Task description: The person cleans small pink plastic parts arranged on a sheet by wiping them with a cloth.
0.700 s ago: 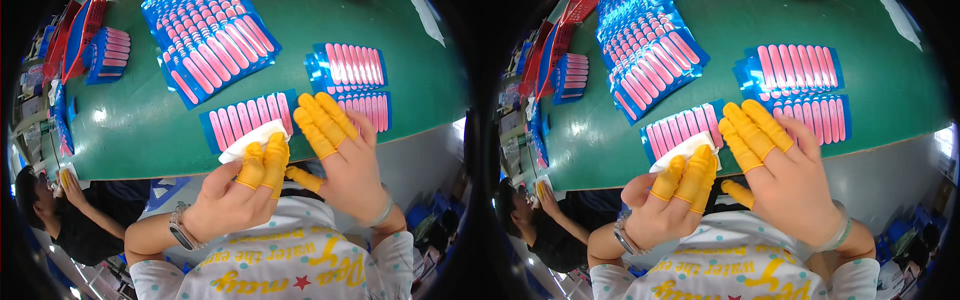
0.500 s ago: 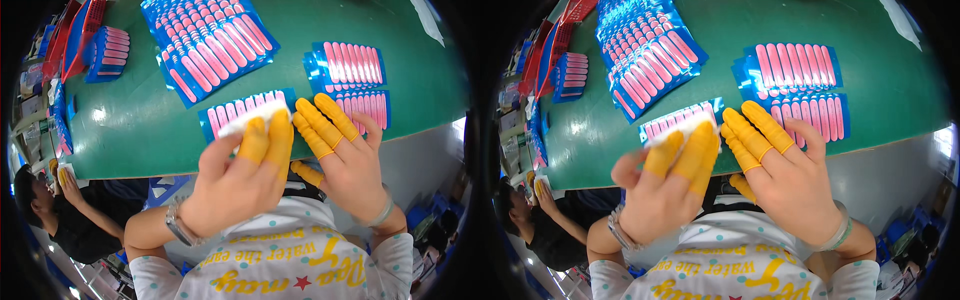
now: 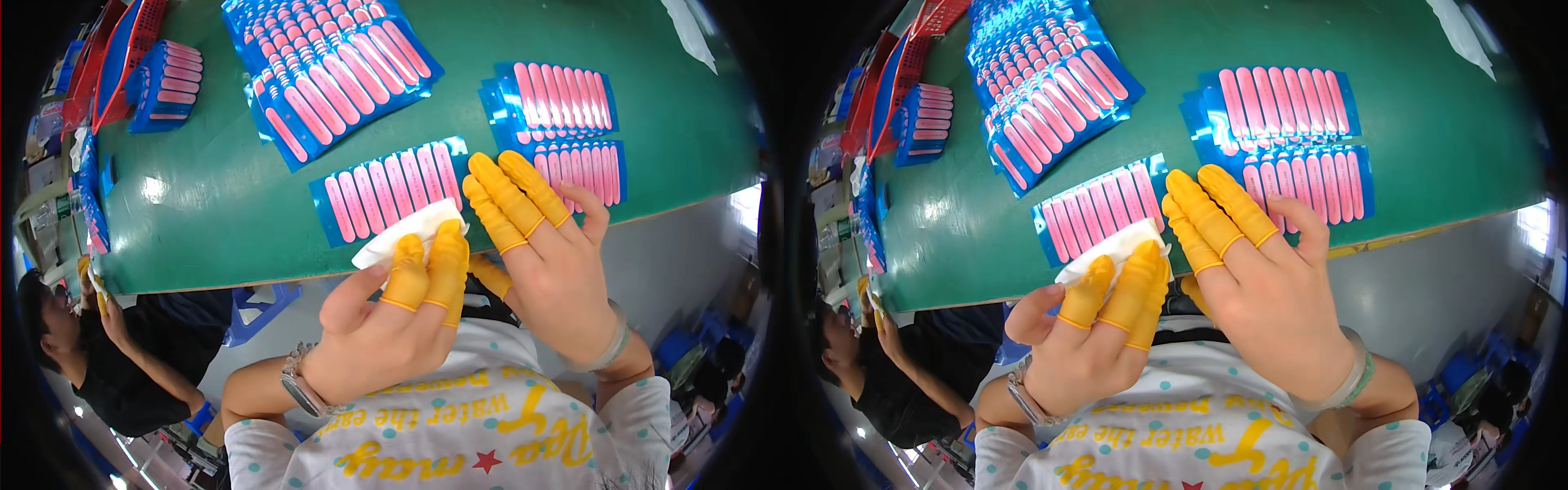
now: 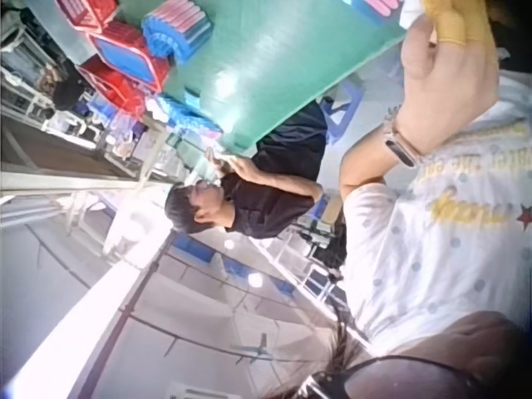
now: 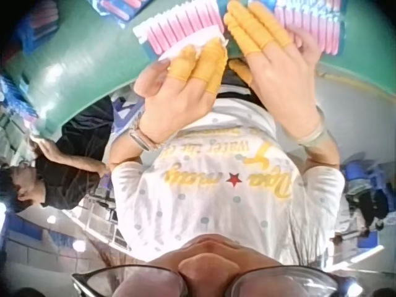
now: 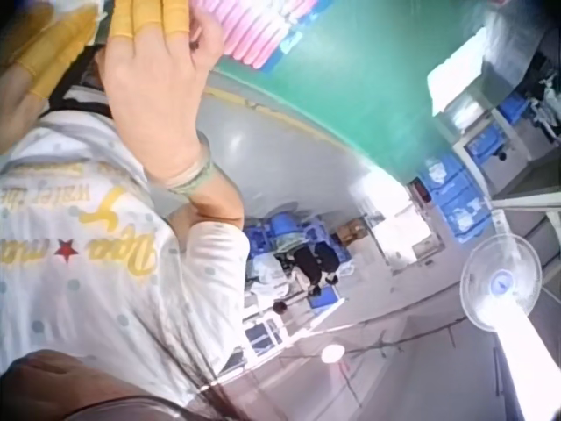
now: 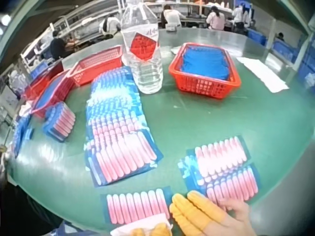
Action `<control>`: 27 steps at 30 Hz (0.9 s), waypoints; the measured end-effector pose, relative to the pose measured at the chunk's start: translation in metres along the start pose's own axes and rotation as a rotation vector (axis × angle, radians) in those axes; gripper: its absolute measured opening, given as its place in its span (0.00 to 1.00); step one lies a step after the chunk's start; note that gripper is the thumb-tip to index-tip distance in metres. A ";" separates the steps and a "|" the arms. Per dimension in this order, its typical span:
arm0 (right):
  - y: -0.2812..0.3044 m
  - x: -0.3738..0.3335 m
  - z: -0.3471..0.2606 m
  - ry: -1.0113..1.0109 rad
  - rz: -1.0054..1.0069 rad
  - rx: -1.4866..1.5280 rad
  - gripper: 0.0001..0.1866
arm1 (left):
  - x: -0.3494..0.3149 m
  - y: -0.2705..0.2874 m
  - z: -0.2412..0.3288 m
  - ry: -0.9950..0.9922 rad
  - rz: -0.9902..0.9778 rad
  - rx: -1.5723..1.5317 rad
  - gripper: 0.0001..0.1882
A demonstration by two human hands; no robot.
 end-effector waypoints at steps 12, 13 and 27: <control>-0.009 -0.021 -0.003 0.191 0.130 0.225 0.22 | -0.024 0.025 -0.029 0.352 0.124 -0.251 0.16; -0.006 -0.022 0.001 0.193 0.129 0.216 0.22 | -0.022 0.026 -0.031 0.318 0.134 -0.254 0.16; 0.041 -0.035 0.105 -0.141 0.314 0.103 0.21 | -0.010 0.008 -0.033 0.309 0.156 -0.267 0.16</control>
Point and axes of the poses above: each hand's wrist, its own x-axis towards the middle knuckle, its own y-axis out of the back of the hand, z = x × y, the point moved 4 cm from there along x, towards the middle knuckle, and after that the axes turned 13 degrees about -y, right-handed, at the moved point
